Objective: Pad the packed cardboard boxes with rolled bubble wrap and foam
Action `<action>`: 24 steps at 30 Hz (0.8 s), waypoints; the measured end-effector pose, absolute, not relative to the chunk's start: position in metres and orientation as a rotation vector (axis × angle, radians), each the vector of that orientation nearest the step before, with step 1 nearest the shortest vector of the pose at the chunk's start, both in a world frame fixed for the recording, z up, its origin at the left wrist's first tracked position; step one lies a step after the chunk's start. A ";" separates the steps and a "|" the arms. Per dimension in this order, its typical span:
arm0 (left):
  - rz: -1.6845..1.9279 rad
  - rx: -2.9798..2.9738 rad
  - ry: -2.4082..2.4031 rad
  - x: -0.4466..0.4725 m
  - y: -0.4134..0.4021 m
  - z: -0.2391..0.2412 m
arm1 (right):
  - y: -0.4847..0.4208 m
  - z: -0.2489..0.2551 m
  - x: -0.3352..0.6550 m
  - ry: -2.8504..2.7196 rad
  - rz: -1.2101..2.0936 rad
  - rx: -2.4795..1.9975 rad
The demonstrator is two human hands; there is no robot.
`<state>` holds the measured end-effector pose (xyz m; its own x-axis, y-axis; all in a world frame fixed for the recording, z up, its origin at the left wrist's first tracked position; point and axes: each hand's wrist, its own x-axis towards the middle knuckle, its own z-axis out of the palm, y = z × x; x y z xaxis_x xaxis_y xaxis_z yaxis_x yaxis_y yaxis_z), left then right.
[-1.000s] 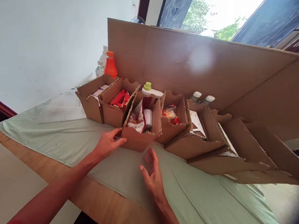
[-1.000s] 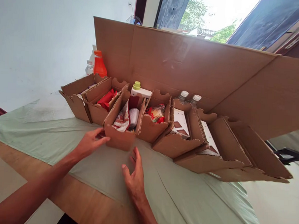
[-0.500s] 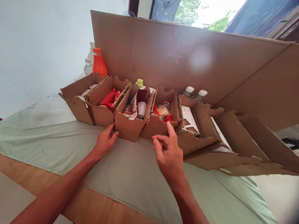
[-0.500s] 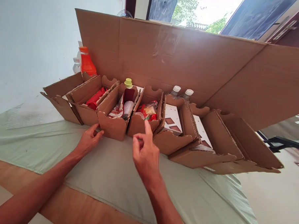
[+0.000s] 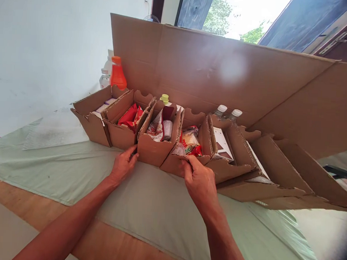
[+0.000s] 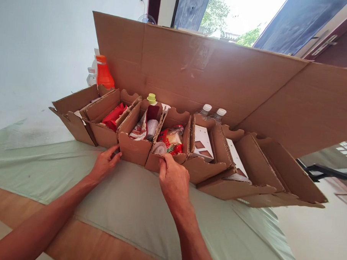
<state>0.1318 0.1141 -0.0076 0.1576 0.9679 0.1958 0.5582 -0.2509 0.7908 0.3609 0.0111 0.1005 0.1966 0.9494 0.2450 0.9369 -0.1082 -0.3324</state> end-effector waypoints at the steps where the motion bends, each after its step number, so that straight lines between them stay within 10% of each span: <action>1: 0.961 1.891 1.460 0.133 0.115 -0.007 | 0.008 0.102 0.360 -1.751 0.056 -2.018; 24: 1.068 1.674 1.463 -0.019 -0.043 -0.018 | 0.110 0.126 0.209 -2.049 0.185 -1.787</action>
